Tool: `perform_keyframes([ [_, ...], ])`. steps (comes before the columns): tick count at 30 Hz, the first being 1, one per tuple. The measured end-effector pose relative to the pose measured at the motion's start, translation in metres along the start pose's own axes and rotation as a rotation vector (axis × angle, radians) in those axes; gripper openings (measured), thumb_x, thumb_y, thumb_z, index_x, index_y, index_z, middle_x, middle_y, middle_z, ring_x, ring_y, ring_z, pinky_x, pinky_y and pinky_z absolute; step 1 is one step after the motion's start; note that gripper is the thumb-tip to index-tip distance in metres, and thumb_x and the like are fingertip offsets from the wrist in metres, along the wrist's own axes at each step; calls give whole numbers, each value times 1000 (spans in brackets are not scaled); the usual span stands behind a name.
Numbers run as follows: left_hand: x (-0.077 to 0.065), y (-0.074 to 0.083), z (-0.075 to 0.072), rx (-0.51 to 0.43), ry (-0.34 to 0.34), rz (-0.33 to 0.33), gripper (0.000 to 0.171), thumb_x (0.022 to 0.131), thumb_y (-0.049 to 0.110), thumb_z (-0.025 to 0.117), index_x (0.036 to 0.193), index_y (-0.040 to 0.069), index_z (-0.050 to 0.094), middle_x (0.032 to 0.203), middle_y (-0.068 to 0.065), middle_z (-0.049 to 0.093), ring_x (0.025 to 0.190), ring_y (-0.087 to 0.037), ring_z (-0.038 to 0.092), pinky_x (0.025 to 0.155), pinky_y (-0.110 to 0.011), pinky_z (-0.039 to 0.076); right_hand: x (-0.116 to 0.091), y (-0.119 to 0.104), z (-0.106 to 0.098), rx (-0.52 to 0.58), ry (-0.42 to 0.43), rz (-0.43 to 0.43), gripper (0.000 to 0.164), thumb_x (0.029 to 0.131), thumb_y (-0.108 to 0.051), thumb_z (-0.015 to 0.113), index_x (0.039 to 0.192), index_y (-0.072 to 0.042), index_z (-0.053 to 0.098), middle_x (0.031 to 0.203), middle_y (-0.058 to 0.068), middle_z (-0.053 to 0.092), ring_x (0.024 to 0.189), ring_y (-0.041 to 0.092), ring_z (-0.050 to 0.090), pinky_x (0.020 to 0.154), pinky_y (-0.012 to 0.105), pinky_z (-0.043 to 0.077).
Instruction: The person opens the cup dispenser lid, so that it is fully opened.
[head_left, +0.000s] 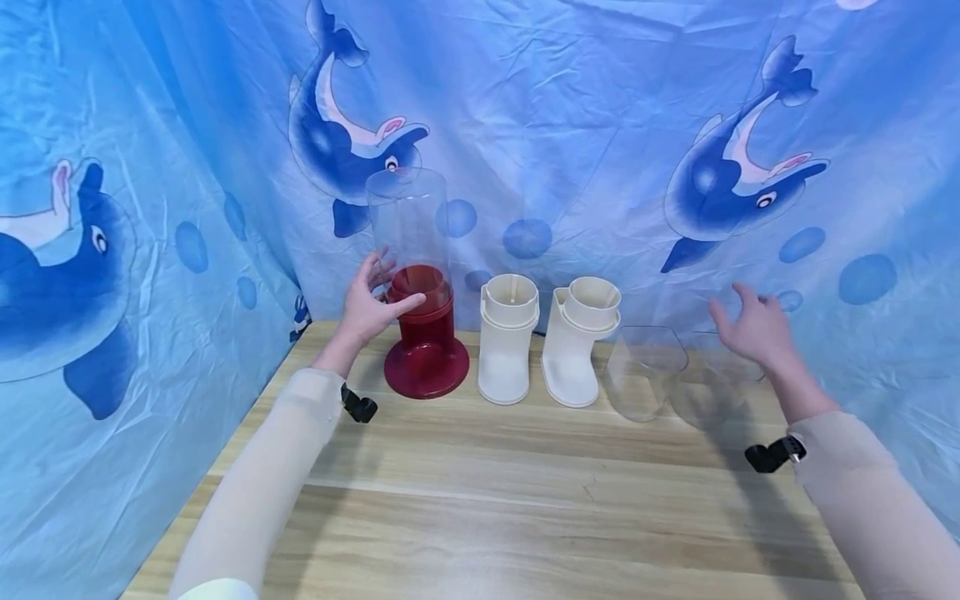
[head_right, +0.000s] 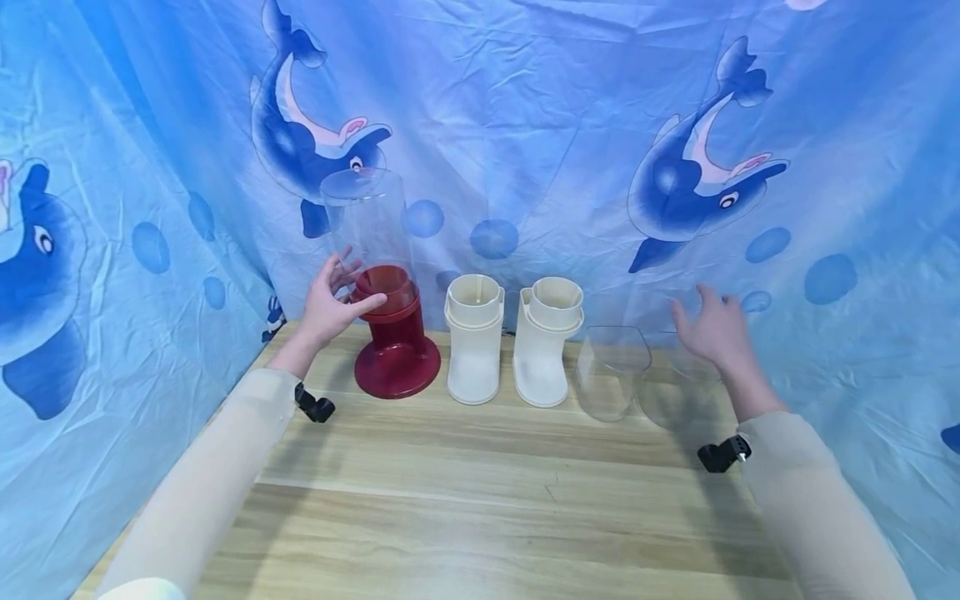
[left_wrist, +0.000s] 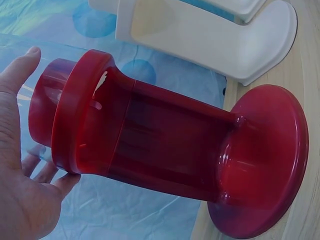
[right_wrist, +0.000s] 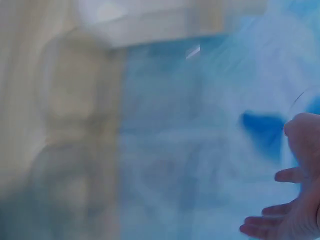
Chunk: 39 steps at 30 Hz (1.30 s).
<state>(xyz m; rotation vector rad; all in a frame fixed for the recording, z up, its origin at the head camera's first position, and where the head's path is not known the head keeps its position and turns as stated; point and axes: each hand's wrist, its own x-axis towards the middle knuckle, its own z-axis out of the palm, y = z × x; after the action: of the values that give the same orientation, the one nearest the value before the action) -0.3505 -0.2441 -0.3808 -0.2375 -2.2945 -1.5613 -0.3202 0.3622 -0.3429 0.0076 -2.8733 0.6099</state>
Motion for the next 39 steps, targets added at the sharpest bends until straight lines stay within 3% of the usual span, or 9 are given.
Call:
perform_keyframes([
  [5,0,1,-1,11,-3,5,102,85,44,90,167,33,30,167,-9,47,152,-32,47,122,-60,44,13,-73,-21,153,169,-62,76,110,-52,36,166,-2,27,165,40,30,150,63,29,120,77,27],
  [9,0,0,0,16,-4,9,101,85,45,89,167,31,31,166,-8,48,151,-32,48,121,-60,46,19,-138,-26,245,249,-209,64,110,-41,46,163,-7,38,164,27,42,153,51,37,125,68,29],
  [15,-2,-2,-1,18,-10,5,102,86,42,90,167,27,30,166,-9,48,150,-33,48,121,-61,45,24,-221,-14,384,203,-456,58,109,-31,53,162,-9,41,167,14,43,156,36,39,122,61,41],
  [20,-1,-2,-1,15,-14,9,102,85,45,90,167,27,31,165,-9,49,150,-32,49,120,-61,46,25,-277,6,516,97,-539,59,109,-30,56,162,-10,40,168,13,43,156,36,39,123,55,44],
  [24,-2,0,-2,21,-7,10,101,85,44,90,166,30,32,165,-8,50,149,-32,50,120,-60,47,25,-311,30,607,-28,-520,63,110,-36,56,165,-16,34,171,14,38,157,42,36,128,55,37],
  [29,-4,-1,-3,30,-6,-3,100,85,42,90,166,31,32,165,-10,49,150,-34,49,120,-61,46,22,-343,67,728,-169,-411,71,109,-49,53,169,-25,22,176,14,27,161,43,28,132,57,29],
  [34,-4,0,-2,39,-3,-10,101,85,45,90,166,32,31,166,-10,48,150,-35,49,120,-62,46,17,-363,100,808,-173,-334,74,109,-51,54,169,-23,22,176,14,27,163,38,28,132,56,31],
  [39,-3,4,-1,38,-3,-7,101,85,44,90,166,29,32,165,-11,49,150,-35,49,119,-62,47,14,-374,120,836,-166,-256,72,109,-53,52,167,-20,27,174,17,31,161,39,33,130,58,33],
])
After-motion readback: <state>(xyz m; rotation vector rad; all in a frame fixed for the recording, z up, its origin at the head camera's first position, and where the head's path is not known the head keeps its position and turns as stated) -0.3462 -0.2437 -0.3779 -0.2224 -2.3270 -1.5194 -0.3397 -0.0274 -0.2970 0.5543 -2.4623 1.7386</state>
